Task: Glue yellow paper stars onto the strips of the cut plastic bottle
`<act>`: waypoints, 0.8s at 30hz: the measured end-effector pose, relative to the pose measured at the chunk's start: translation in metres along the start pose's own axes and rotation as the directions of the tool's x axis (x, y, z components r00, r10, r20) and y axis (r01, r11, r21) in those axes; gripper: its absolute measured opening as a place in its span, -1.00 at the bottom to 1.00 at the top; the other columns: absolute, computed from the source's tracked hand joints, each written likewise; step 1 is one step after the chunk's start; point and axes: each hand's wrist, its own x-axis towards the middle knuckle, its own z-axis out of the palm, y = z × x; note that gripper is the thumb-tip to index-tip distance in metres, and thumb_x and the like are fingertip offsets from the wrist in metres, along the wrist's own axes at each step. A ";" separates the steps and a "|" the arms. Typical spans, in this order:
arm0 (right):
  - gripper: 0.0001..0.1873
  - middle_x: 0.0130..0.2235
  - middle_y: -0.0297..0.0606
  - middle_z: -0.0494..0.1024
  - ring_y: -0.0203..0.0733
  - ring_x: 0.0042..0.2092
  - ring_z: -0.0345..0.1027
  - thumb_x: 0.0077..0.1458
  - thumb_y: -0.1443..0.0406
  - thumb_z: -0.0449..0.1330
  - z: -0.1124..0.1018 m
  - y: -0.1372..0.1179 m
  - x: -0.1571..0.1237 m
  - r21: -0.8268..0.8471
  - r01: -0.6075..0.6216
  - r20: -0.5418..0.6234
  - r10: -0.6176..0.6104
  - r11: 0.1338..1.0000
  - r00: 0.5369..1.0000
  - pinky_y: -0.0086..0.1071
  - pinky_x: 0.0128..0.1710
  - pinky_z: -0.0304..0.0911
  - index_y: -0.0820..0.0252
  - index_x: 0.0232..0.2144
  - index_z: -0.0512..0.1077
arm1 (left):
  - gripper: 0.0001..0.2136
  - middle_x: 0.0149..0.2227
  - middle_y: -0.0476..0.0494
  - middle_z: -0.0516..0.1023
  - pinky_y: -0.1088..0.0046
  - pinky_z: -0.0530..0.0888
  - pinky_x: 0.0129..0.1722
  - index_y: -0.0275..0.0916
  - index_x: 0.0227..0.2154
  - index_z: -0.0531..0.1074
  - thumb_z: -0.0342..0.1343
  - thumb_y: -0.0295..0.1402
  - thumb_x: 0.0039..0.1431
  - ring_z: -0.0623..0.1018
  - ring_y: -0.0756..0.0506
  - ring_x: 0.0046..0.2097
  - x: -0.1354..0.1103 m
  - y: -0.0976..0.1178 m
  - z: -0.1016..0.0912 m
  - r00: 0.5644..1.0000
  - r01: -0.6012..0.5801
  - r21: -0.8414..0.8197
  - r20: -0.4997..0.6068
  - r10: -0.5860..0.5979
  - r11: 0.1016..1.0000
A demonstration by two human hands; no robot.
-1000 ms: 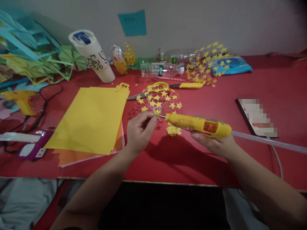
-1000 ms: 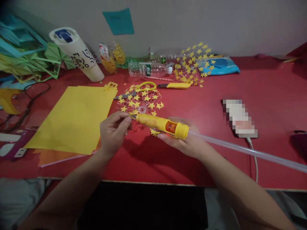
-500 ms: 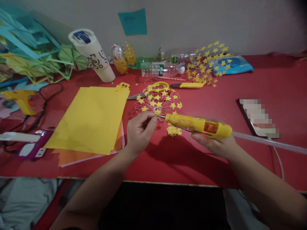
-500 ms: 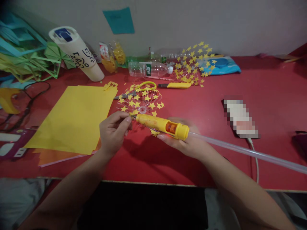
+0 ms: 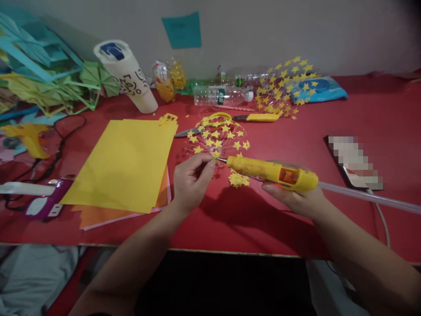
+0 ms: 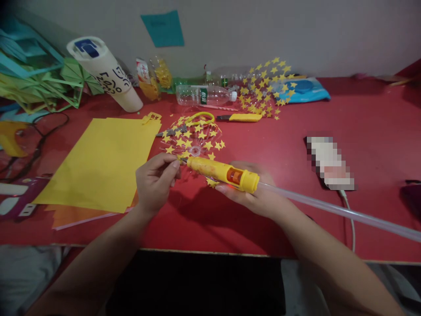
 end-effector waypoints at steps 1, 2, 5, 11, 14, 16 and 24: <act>-0.71 -0.60 -0.39 0.34 -0.33 -0.60 0.23 0.07 0.09 0.14 0.000 0.000 0.000 -0.027 0.013 0.009 -0.013 1.000 1.000 -0.44 -0.65 0.14 0.11 -0.57 0.28 | -0.85 -0.64 0.07 0.30 0.56 0.26 -0.59 -0.23 -0.54 0.33 0.00 -0.44 0.14 0.27 0.10 -0.60 0.000 0.001 0.000 1.000 -0.028 0.031 -0.002 0.028 0.999; -0.69 -0.62 -0.41 0.28 -0.35 -0.62 0.17 0.08 0.11 0.14 -0.001 -0.001 0.000 -0.061 0.044 0.011 -0.044 0.997 0.999 -0.43 -0.66 0.09 0.11 -0.59 0.24 | -0.85 -0.63 0.06 0.32 0.56 0.27 -0.57 -0.23 -0.54 0.33 -0.01 -0.45 0.13 0.29 0.10 -0.58 0.000 0.002 0.000 0.998 -0.065 0.065 -0.003 0.066 0.996; -0.71 -0.59 -0.41 0.22 -0.34 -0.61 0.10 0.09 0.15 0.13 -0.003 -0.001 -0.001 -0.186 0.179 -0.031 -0.188 0.966 0.982 -0.39 -0.64 0.03 0.09 -0.58 0.20 | -0.86 -0.59 0.04 0.38 0.57 0.30 -0.54 -0.23 -0.53 0.34 -0.01 -0.50 0.12 0.33 0.10 -0.55 -0.001 0.003 -0.001 0.987 -0.158 0.118 -0.001 0.160 0.980; -0.90 -0.34 -0.22 0.40 -0.16 -0.31 0.32 0.07 0.28 0.15 -0.022 0.016 0.004 -0.435 0.057 -0.231 -0.173 0.899 0.957 -0.31 -0.38 0.23 0.08 -0.33 0.28 | -0.86 -0.63 0.06 0.31 0.57 0.25 -0.62 -0.22 -0.52 0.35 -0.01 -0.44 0.13 0.27 0.10 -0.61 -0.002 0.002 0.000 0.999 -0.016 -0.035 0.043 0.017 0.999; -0.89 -0.39 -0.23 0.34 -0.19 -0.39 0.27 -0.02 0.35 0.13 -0.032 0.036 0.008 -0.542 -0.009 -0.071 -0.035 0.840 0.997 -0.34 -0.47 0.18 0.11 -0.40 0.24 | -0.85 -0.64 0.05 0.32 0.56 0.25 -0.62 -0.22 -0.56 0.33 0.00 -0.46 0.10 0.27 0.10 -0.60 -0.003 0.007 0.000 0.994 0.044 -0.069 0.102 -0.037 0.997; -0.88 -0.36 -0.20 0.36 -0.22 -0.39 0.28 -0.06 0.37 0.14 -0.035 0.053 0.008 -0.570 -0.020 0.007 0.029 0.821 1.000 -0.36 -0.46 0.20 0.12 -0.41 0.25 | -0.84 -0.64 0.05 0.31 0.57 0.24 -0.63 -0.21 -0.58 0.31 0.00 -0.46 0.09 0.27 0.10 -0.60 -0.003 0.011 0.001 0.986 0.064 -0.065 0.158 -0.053 0.996; -0.72 -0.25 -0.14 0.43 -0.10 -0.25 0.37 -0.17 0.40 0.13 -0.029 0.081 0.002 -0.633 0.033 0.236 0.152 0.773 0.960 -0.26 -0.30 0.32 0.20 -0.29 0.38 | -0.84 -0.68 0.06 0.33 0.62 0.19 -0.73 -0.22 -0.60 0.34 0.02 -0.45 0.06 0.23 0.13 -0.69 -0.004 0.012 0.004 0.896 0.379 -0.271 0.348 -0.277 0.885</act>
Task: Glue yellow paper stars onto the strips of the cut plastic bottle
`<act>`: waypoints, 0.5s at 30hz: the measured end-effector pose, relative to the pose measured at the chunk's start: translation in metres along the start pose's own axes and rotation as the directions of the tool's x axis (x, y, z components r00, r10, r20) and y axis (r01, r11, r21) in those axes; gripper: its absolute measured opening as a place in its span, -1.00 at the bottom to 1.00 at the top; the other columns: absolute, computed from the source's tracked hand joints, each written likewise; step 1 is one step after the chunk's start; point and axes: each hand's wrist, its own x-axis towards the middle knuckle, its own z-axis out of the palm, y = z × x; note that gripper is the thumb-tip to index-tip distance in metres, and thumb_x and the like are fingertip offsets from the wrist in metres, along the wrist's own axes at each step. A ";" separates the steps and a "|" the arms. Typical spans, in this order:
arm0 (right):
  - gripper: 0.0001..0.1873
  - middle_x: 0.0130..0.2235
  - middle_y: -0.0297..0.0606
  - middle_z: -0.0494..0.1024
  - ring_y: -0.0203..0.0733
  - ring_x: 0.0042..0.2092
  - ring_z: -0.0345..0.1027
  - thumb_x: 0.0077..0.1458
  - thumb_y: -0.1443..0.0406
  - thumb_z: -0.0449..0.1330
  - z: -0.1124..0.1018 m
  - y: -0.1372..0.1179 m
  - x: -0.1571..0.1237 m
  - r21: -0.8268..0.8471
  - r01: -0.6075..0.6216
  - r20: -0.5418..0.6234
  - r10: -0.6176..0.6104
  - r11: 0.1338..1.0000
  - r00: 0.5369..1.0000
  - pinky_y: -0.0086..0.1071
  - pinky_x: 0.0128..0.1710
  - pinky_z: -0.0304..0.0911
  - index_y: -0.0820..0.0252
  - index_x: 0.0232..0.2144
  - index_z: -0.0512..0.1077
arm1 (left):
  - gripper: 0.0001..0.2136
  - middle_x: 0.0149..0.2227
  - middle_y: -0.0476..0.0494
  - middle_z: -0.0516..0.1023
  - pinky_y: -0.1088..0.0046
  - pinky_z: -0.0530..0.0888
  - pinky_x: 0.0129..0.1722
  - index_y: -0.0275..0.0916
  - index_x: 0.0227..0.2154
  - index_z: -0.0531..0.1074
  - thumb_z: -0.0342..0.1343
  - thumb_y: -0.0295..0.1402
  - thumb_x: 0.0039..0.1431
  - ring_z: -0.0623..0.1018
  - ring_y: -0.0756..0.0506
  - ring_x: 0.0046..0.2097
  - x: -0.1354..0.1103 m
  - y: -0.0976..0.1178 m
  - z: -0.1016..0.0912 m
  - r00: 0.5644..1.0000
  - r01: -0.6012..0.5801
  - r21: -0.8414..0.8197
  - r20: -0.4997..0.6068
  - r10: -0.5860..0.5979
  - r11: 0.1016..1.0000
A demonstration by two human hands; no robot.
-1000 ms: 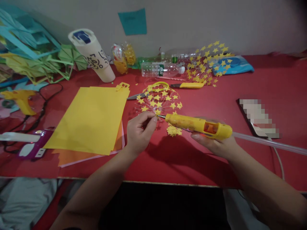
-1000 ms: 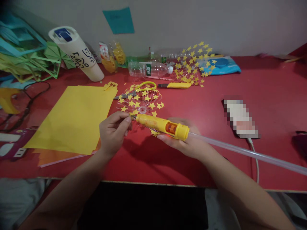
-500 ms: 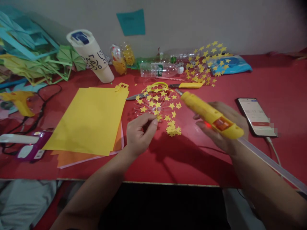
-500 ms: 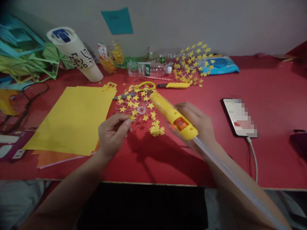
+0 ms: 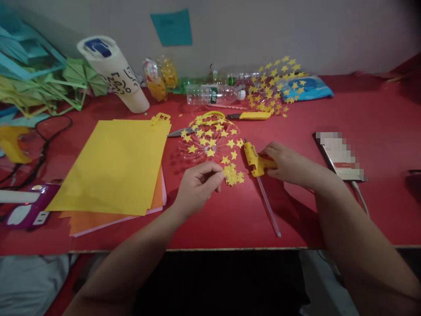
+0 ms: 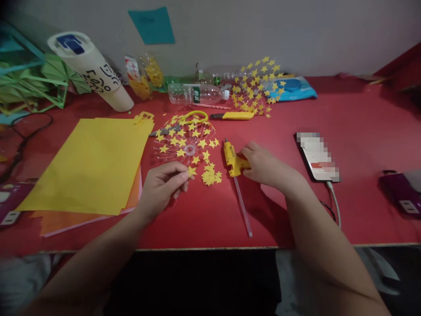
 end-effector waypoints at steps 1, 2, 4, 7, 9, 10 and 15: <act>-0.73 -0.23 -0.12 0.43 -0.05 -0.22 0.36 -0.15 0.37 0.14 -0.003 -0.007 0.000 -0.029 0.005 -0.032 -0.006 1.000 0.999 -0.20 -0.27 0.31 0.20 -0.28 0.38 | -0.85 -0.68 0.06 0.34 0.63 0.17 -0.75 -0.22 -0.59 0.35 0.02 -0.44 0.06 0.21 0.14 -0.71 0.001 -0.002 -0.001 0.999 0.042 -0.051 0.016 -0.042 0.998; -0.74 -0.22 -0.10 0.45 -0.01 -0.20 0.35 -0.12 0.36 0.14 -0.008 -0.015 0.001 -0.065 0.010 -0.097 -0.016 0.998 0.995 -0.14 -0.25 0.30 0.20 -0.28 0.39 | -0.85 -0.69 0.06 0.35 0.63 0.15 -0.77 -0.22 -0.59 0.36 0.03 -0.43 0.06 0.19 0.15 -0.73 0.002 -0.003 -0.001 0.996 0.084 -0.096 0.038 -0.081 0.992; -0.81 -0.23 -0.08 0.46 0.00 -0.19 0.36 0.01 0.32 0.12 -0.019 -0.038 0.002 -0.074 0.042 -0.233 -0.058 0.996 0.971 -0.12 -0.23 0.29 0.21 -0.26 0.38 | -0.86 -0.71 0.06 0.35 0.64 0.12 -0.80 -0.22 -0.58 0.39 0.04 -0.41 0.06 0.16 0.15 -0.76 0.004 -0.005 -0.002 0.985 0.161 -0.180 0.087 -0.147 0.970; -0.90 -0.32 -0.21 0.48 -0.20 -0.28 0.38 0.11 0.36 0.08 -0.029 -0.074 0.004 0.091 0.260 -0.415 -0.200 0.961 0.887 -0.31 -0.30 0.31 0.16 -0.28 0.34 | -0.87 -0.73 0.06 0.35 0.64 0.07 -0.83 -0.23 -0.60 0.40 0.06 -0.39 0.02 0.16 0.15 -0.78 0.005 -0.004 -0.002 0.960 0.271 -0.283 0.148 -0.237 0.920; -0.88 -0.37 -0.26 0.49 -0.23 -0.31 0.37 0.09 0.41 0.11 -0.030 -0.091 0.004 0.059 0.391 -0.507 -0.309 0.919 0.805 -0.36 -0.32 0.30 0.14 -0.28 0.32 | -0.87 -0.75 0.06 0.34 0.65 0.05 -0.84 -0.23 -0.61 0.40 0.06 -0.39 -0.02 0.15 0.15 -0.78 0.006 -0.002 -0.001 0.941 0.333 -0.332 0.174 -0.290 0.882; -0.87 -0.39 -0.27 0.50 -0.23 -0.33 0.37 0.08 0.42 0.12 -0.028 -0.095 0.003 0.022 0.428 -0.529 -0.353 0.903 0.772 -0.36 -0.34 0.29 0.15 -0.29 0.32 | -0.87 -0.76 0.06 0.33 0.65 0.04 -0.84 -0.23 -0.62 0.40 0.06 -0.38 -0.03 0.14 0.16 -0.78 0.006 -0.001 -0.001 0.932 0.358 -0.352 0.187 -0.309 0.865; -0.90 -0.44 -0.28 0.52 -0.26 -0.42 0.33 0.06 0.43 0.15 -0.019 -0.098 0.004 -0.104 0.454 -0.548 -0.432 0.885 0.716 -0.38 -0.44 0.25 0.17 -0.32 0.36 | -0.88 -0.76 0.06 0.33 0.64 0.00 -0.84 -0.24 -0.64 0.41 0.09 -0.36 -0.08 0.12 0.16 -0.78 0.005 0.002 0.001 0.902 0.430 -0.402 0.236 -0.363 0.808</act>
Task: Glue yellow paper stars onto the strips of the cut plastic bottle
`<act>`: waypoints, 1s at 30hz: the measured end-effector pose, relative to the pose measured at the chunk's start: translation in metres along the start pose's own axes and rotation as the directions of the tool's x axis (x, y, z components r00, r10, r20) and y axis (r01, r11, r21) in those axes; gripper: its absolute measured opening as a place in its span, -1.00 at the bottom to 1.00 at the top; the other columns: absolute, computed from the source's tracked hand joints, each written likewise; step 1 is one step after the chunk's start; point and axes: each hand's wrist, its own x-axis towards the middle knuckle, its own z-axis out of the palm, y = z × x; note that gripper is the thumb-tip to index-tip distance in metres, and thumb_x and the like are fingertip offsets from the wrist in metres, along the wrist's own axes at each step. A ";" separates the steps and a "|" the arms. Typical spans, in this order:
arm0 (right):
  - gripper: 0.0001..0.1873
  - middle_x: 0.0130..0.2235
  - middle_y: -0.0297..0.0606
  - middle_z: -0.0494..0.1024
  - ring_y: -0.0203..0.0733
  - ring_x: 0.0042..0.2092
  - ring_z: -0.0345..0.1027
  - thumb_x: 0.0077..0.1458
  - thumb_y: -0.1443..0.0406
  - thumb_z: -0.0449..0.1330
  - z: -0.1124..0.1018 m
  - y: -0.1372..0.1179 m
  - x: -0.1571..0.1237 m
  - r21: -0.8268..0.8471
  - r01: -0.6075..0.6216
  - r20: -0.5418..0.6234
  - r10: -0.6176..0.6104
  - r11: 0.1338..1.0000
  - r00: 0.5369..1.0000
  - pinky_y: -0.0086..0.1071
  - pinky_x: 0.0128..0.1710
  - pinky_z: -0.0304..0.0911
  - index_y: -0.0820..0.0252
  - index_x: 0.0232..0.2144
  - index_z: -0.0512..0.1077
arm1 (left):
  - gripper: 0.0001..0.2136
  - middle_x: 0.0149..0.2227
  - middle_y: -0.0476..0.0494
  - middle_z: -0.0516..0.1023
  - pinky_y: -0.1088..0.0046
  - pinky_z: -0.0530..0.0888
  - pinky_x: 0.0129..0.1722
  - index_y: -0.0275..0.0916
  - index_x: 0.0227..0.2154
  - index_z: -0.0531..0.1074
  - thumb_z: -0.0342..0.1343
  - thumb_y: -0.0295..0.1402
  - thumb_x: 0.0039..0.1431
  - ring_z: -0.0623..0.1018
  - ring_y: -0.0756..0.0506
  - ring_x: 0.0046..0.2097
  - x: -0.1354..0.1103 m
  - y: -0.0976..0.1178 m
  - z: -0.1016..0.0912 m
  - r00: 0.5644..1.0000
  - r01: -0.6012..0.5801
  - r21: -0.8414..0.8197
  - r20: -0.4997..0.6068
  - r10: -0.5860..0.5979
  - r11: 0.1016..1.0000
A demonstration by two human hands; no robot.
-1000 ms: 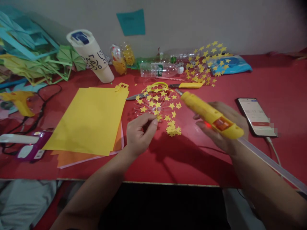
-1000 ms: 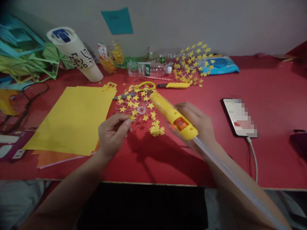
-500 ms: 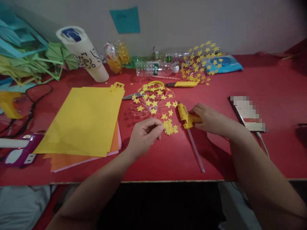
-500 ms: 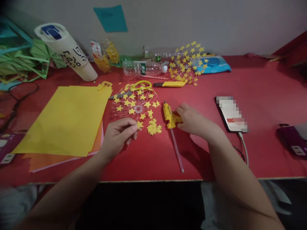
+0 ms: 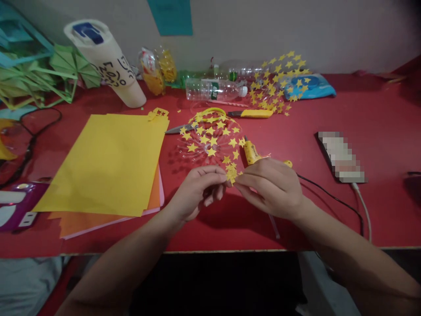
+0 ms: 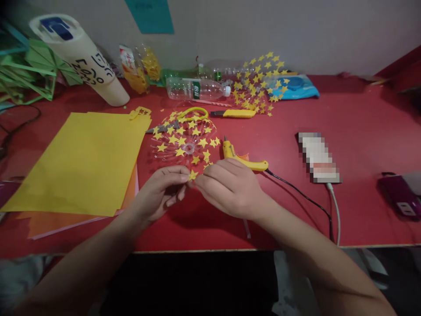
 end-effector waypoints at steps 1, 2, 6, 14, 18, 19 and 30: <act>-0.90 -0.46 -0.30 0.52 -0.27 -0.43 0.33 0.07 0.43 0.14 0.000 0.000 0.000 -0.005 0.005 0.002 -0.005 1.000 1.000 -0.38 -0.45 0.25 0.16 -0.34 0.37 | -0.89 -0.75 0.05 0.33 0.64 0.00 -0.84 -0.24 -0.64 0.41 0.09 -0.36 -0.09 0.13 0.16 -0.77 0.000 -0.001 0.000 1.000 0.011 -0.002 0.000 -0.011 1.000; -0.90 -0.47 -0.31 0.51 -0.28 -0.44 0.32 0.07 0.44 0.13 0.000 0.001 0.001 -0.006 0.006 0.006 -0.006 1.000 1.000 -0.39 -0.45 0.25 0.16 -0.35 0.38 | -0.89 -0.75 0.05 0.33 0.63 -0.01 -0.84 -0.23 -0.64 0.40 0.09 -0.37 -0.09 0.13 0.15 -0.76 0.000 -0.001 0.001 1.000 0.020 -0.002 -0.002 -0.020 1.000; -0.89 -0.47 -0.32 0.52 -0.30 -0.45 0.32 0.07 0.45 0.13 -0.002 -0.001 0.005 0.037 -0.028 0.039 0.027 0.999 0.999 -0.41 -0.46 0.25 0.15 -0.38 0.39 | -0.88 -0.73 0.04 0.32 0.61 -0.03 -0.84 -0.23 -0.63 0.38 0.06 -0.34 -0.06 0.12 0.14 -0.75 -0.001 -0.002 0.001 0.999 0.054 0.031 0.005 -0.054 0.998; -0.87 -0.50 -0.33 0.50 -0.32 -0.46 0.30 0.15 0.42 0.08 -0.008 0.000 0.015 0.037 -0.102 0.120 0.097 0.994 0.988 -0.42 -0.46 0.20 0.18 -0.42 0.37 | -0.92 -0.64 0.07 0.37 0.63 0.23 -0.62 -0.25 -0.46 0.42 0.04 -0.41 0.04 0.32 0.12 -0.60 -0.012 0.012 -0.005 0.808 -0.280 0.871 -0.014 0.589 0.405; -0.80 -0.52 -0.35 0.47 -0.34 -0.48 0.26 0.18 0.41 0.03 -0.002 0.006 0.023 0.014 -0.051 0.203 0.047 0.999 0.978 -0.44 -0.50 0.13 0.21 -0.46 0.38 | -0.85 -0.62 0.10 0.43 0.61 0.20 -0.60 -0.23 -0.29 0.45 0.02 -0.41 0.10 0.34 0.12 -0.61 -0.010 0.009 -0.012 0.759 -0.170 0.985 0.118 0.640 0.020; -0.79 -0.52 -0.35 0.47 -0.34 -0.48 0.26 0.18 0.41 0.03 0.000 0.007 0.024 0.012 -0.048 0.221 0.044 0.999 0.974 -0.44 -0.50 0.12 0.21 -0.46 0.38 | -0.83 -0.61 0.09 0.45 0.59 0.20 -0.60 -0.23 -0.27 0.46 0.01 -0.42 0.11 0.35 0.10 -0.61 -0.009 0.007 -0.013 0.763 -0.151 0.988 0.138 0.632 -0.033; -0.85 -0.52 -0.34 0.46 -0.34 -0.48 0.26 0.15 0.44 0.05 0.022 0.011 0.023 0.058 -0.086 0.199 0.072 0.995 0.977 -0.45 -0.49 0.15 0.22 -0.42 0.38 | -0.75 -0.64 0.07 0.44 0.52 0.17 -0.60 -0.19 -0.26 0.47 -0.05 -0.48 0.03 0.38 0.03 -0.60 -0.001 -0.001 -0.015 0.830 -0.075 0.997 0.080 0.551 -0.033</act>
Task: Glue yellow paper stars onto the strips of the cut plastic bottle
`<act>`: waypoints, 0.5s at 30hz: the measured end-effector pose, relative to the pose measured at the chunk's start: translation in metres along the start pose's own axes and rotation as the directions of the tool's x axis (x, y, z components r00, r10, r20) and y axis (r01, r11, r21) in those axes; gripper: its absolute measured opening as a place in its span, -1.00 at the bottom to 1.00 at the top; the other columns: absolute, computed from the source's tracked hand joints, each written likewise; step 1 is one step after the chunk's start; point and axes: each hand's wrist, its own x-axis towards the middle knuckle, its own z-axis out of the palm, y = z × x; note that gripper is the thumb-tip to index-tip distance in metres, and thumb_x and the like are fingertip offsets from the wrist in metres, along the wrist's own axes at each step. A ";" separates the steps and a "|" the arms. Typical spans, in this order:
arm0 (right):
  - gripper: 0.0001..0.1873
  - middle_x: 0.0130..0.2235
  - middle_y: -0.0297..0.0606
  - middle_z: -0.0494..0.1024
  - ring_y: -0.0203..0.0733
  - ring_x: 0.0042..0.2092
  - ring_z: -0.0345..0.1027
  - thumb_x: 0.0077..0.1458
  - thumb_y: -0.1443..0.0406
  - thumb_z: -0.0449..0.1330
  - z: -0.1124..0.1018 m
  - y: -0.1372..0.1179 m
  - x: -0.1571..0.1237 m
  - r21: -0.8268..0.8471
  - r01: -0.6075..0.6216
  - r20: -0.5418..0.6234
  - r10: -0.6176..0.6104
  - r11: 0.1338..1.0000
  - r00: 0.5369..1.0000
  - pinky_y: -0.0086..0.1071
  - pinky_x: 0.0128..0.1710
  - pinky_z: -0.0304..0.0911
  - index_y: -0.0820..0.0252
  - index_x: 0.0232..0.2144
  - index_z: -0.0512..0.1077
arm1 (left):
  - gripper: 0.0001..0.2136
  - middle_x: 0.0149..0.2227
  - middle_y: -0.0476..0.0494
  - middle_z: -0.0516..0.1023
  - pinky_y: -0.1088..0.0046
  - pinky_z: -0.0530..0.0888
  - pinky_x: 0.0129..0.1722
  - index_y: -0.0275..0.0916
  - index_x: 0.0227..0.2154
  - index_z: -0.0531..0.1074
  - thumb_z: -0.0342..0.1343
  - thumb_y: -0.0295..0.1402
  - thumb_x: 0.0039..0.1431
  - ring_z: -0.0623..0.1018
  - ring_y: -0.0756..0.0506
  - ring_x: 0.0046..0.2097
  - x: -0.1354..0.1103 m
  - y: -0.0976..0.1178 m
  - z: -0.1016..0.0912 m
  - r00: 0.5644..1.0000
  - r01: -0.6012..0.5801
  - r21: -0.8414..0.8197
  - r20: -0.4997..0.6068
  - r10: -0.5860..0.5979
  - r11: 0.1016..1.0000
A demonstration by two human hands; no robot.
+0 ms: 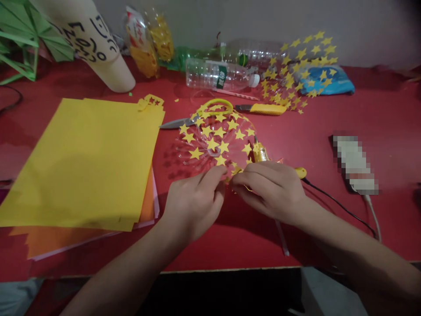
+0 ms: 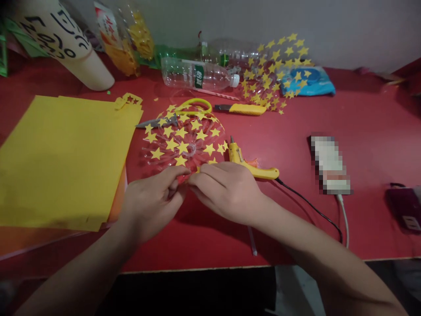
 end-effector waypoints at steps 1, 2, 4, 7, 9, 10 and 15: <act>-0.86 -0.52 -0.34 0.46 -0.34 -0.49 0.26 0.15 0.45 0.06 0.001 0.000 0.000 0.015 -0.005 -0.001 0.005 1.000 1.000 -0.45 -0.49 0.16 0.22 -0.42 0.37 | -0.76 -0.65 0.08 0.42 0.52 0.16 -0.60 -0.19 -0.27 0.46 -0.06 -0.48 0.04 0.36 0.04 -0.62 0.000 0.000 0.000 1.000 0.006 -0.021 0.003 -0.006 1.000; -0.87 -0.52 -0.34 0.46 -0.34 -0.49 0.26 0.14 0.45 0.06 0.001 0.001 0.000 0.033 -0.010 -0.005 0.010 0.999 1.000 -0.45 -0.50 0.16 0.22 -0.41 0.37 | -0.76 -0.66 0.09 0.40 0.53 0.17 -0.60 -0.20 -0.28 0.46 -0.06 -0.48 0.04 0.34 0.05 -0.62 0.000 0.000 0.000 1.000 0.011 -0.041 0.000 -0.011 0.999; -0.90 -0.53 -0.35 0.46 -0.34 -0.50 0.25 0.13 0.45 0.08 0.001 0.001 0.000 0.058 -0.018 -0.019 0.019 0.998 1.000 -0.44 -0.51 0.16 0.21 -0.40 0.36 | -0.77 -0.67 0.10 0.37 0.55 0.18 -0.60 -0.21 -0.27 0.45 -0.05 -0.48 0.06 0.30 0.07 -0.64 0.000 0.000 0.001 1.000 0.013 -0.085 -0.011 -0.014 0.996; -0.93 -0.53 -0.36 0.45 -0.34 -0.51 0.24 0.12 0.43 0.11 0.002 0.003 0.000 0.056 -0.032 -0.033 0.034 0.998 0.999 -0.43 -0.52 0.16 0.20 -0.37 0.35 | -0.78 -0.67 0.12 0.36 0.57 0.19 -0.59 -0.22 -0.25 0.44 -0.06 -0.48 0.08 0.26 0.09 -0.66 -0.001 0.000 0.001 1.000 0.007 -0.128 -0.017 -0.010 0.992; -0.93 -0.52 -0.35 0.47 -0.34 -0.51 0.26 0.12 0.43 0.11 0.002 0.003 0.000 0.052 -0.038 -0.028 0.040 0.998 0.999 -0.44 -0.51 0.17 0.19 -0.37 0.34 | -0.76 -0.66 0.11 0.36 0.57 0.18 -0.60 -0.22 -0.23 0.43 -0.07 -0.50 0.07 0.27 0.09 -0.66 -0.002 0.000 0.001 1.000 -0.001 -0.126 -0.016 -0.001 0.992; -0.93 -0.52 -0.35 0.48 -0.34 -0.50 0.27 0.12 0.43 0.11 0.002 0.004 0.000 0.054 -0.042 -0.024 0.043 0.998 0.999 -0.44 -0.50 0.18 0.19 -0.36 0.34 | -0.75 -0.65 0.11 0.37 0.57 0.17 -0.60 -0.22 -0.23 0.42 -0.08 -0.51 0.06 0.27 0.09 -0.65 -0.002 0.001 0.001 1.000 -0.008 -0.120 -0.019 0.006 0.993; -0.92 -0.51 -0.35 0.48 -0.36 -0.50 0.27 0.11 0.45 0.12 0.005 0.005 0.000 0.060 -0.071 -0.011 0.072 0.996 0.997 -0.45 -0.50 0.17 0.20 -0.37 0.34 | -0.74 -0.64 0.11 0.38 0.55 0.14 -0.61 -0.23 -0.24 0.41 -0.10 -0.54 0.04 0.28 0.08 -0.63 -0.002 0.001 0.000 0.999 -0.035 -0.118 -0.039 0.031 0.992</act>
